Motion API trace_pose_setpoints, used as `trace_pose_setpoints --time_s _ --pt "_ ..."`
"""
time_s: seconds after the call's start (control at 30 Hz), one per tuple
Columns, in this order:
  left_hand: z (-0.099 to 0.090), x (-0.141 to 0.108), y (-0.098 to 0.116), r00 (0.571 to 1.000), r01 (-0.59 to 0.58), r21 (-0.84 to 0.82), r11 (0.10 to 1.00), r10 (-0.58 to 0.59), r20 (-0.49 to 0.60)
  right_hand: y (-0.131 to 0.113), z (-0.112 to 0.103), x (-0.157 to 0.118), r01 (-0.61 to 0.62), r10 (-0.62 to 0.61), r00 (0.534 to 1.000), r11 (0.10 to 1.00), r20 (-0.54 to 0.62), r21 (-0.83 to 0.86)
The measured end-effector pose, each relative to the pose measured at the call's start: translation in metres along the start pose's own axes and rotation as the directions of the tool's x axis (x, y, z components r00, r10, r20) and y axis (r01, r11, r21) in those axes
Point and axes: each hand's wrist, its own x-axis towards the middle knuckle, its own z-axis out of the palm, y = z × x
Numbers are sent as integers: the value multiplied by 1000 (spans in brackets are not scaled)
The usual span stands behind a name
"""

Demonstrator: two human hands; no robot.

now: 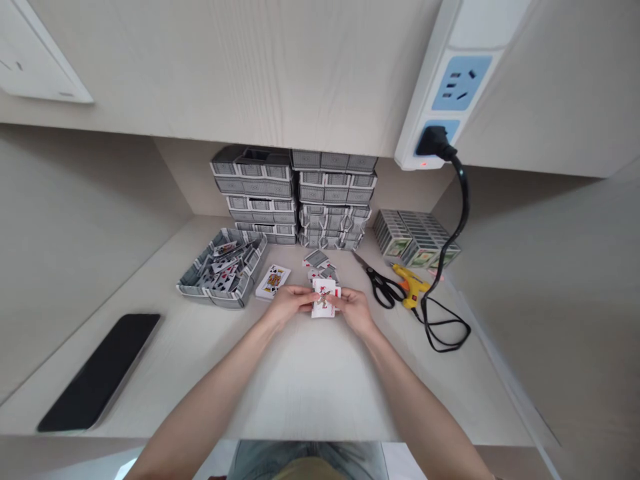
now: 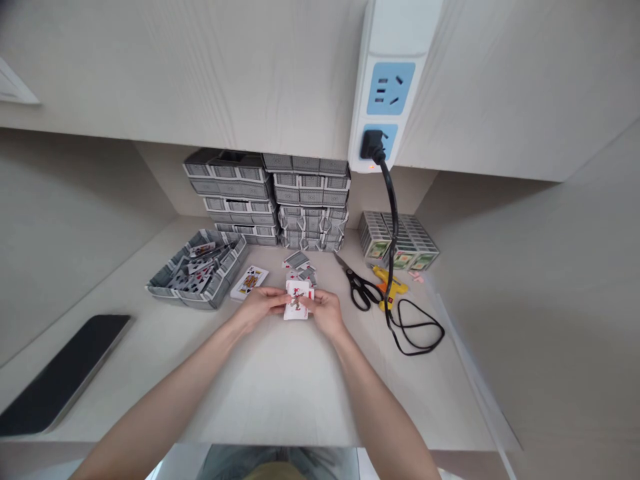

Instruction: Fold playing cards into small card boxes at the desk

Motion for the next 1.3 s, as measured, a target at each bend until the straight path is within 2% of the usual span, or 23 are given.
trace_pose_setpoints --time_s 0.13,0.4,0.5,0.57,0.63,0.7,0.8,0.9,1.0,1.07,1.17,1.23,1.3 --pt "0 1 -2 998 -16 11 1000 16 -65 -2 -1 -1 -43 43 999 999 15 17" --pt "2 2 -3 996 -42 74 996 47 -71 -4 1 -2 -61 61 998 998 16 34" --pt "3 3 -8 992 -93 106 990 101 -73 -3 2 -3 -74 73 997 996 9 48" --pt "5 5 -14 977 -167 177 970 187 -104 -3 4 -4 -89 89 996 994 10 61" --pt "7 7 -19 934 -260 342 903 325 -147 -3 5 -4 -93 93 996 993 7 67" --pt "8 8 -23 871 -313 553 772 466 -158 -4 6 -4 -88 87 996 994 8 71" --pt "11 7 -25 801 -296 781 550 588 -111 -5 7 -5 -83 81 997 993 16 86" --pt "12 4 -25 772 -278 877 392 634 -40 -7 7 -6 -77 73 997 992 39 101" --pt "12 2 -25 746 -306 895 324 666 14 -8 6 -7 -54 47 996 993 74 100" --pt "11 2 -25 731 -324 887 328 682 14 -8 5 -8 -43 33 994 995 101 95" --pt "11 3 -27 737 -332 850 409 675 -37 -7 6 -9 -26 14 993 995 120 98" --pt "12 6 -27 764 -331 798 503 639 -86 -6 7 -9 -13 2 994 995 112 97" --pt "11 10 -26 813 -332 713 618 570 -116 -6 8 -8 -2 -7 996 996 93 95"
